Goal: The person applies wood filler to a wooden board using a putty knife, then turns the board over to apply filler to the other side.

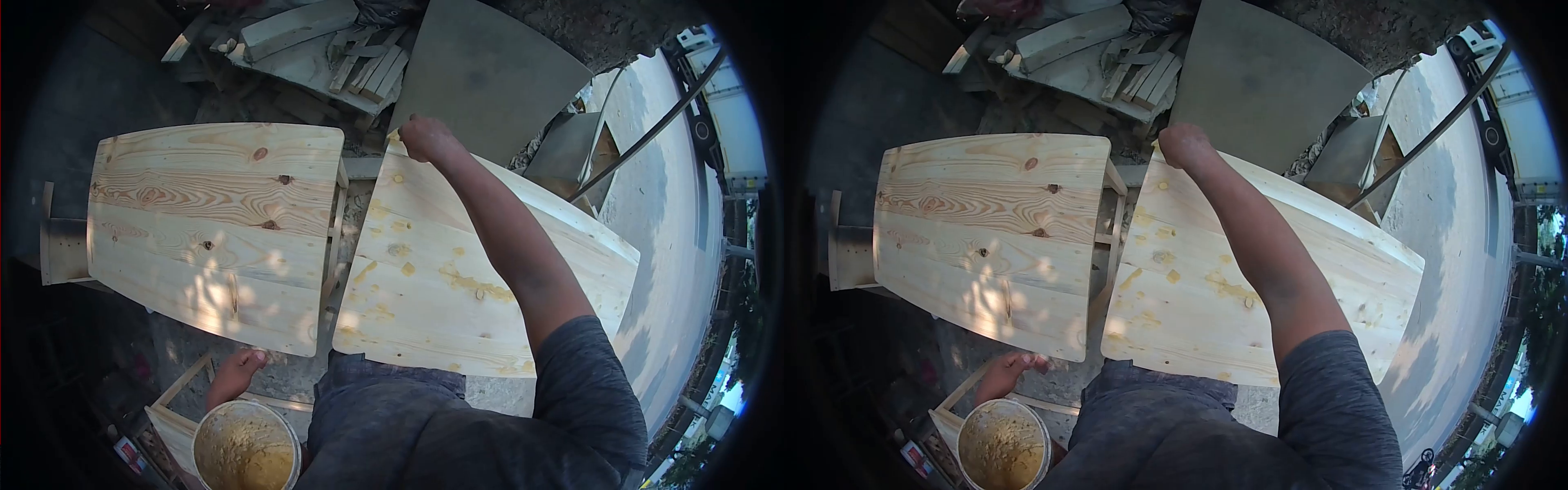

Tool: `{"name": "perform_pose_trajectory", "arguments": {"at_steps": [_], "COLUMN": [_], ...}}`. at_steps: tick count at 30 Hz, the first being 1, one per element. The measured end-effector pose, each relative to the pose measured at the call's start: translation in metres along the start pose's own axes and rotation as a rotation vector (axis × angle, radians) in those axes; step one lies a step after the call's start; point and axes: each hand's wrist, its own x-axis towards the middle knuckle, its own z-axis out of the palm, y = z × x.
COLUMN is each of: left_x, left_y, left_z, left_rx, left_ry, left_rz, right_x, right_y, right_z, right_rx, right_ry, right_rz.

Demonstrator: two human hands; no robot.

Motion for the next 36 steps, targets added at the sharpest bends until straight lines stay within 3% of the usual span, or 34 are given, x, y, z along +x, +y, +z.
{"name": "perform_pose_trajectory", "arguments": {"at_steps": [1,4,7,10,13,16,17,20,21,23,28,29,35,36], "left_x": [0.000,-0.004,-0.009,0.001,0.007,0.012,0.012,0.007,0.002,-0.004,-0.005,-0.002,0.000,0.006], "left_y": [0.000,0.008,0.009,-0.002,-0.011,-0.002,0.005,0.034,0.049,0.079,0.075,0.072,0.064,0.058], "left_z": [0.002,0.001,0.003,0.006,0.004,0.002,0.002,-0.001,-0.001,0.002,-0.004,-0.004,-0.003,-0.001], "left_rx": [0.003,0.034,0.049,0.025,-0.034,-0.050,-0.046,-0.020,-0.013,-0.012,0.097,0.123,0.145,0.152], "left_ry": [0.001,0.019,0.028,0.008,-0.002,-0.034,-0.044,-0.076,-0.069,-0.042,0.000,0.010,0.037,0.025], "left_rz": [-0.003,-0.024,-0.034,-0.004,0.032,0.030,0.022,-0.002,-0.029,-0.068,-0.050,-0.029,-0.002,0.001], "right_x": [0.005,0.005,0.006,-0.001,-0.037,-0.074,-0.079,-0.074,-0.068,-0.059,-0.049,-0.040,-0.119,-0.142], "right_y": [0.000,-0.004,0.020,0.045,0.057,0.064,0.067,0.056,0.055,0.057,0.044,0.059,0.073,0.083], "right_z": [0.000,-0.019,-0.011,0.010,0.012,0.058,0.056,0.026,0.032,0.050,-0.006,0.024,-0.003,0.013], "right_rx": [0.012,-0.086,-0.045,-0.075,-0.055,0.111,0.094,-0.014,0.036,0.034,-0.043,-0.050,0.066,0.200], "right_ry": [0.064,-0.248,-0.101,-0.225,-0.157,0.044,-0.067,-0.103,-0.004,-0.034,-0.227,0.001,-0.538,-0.356], "right_rz": [-0.003,0.056,-0.004,0.005,0.010,0.008,0.050,0.028,0.039,0.040,0.124,0.079,0.154,0.135]}}
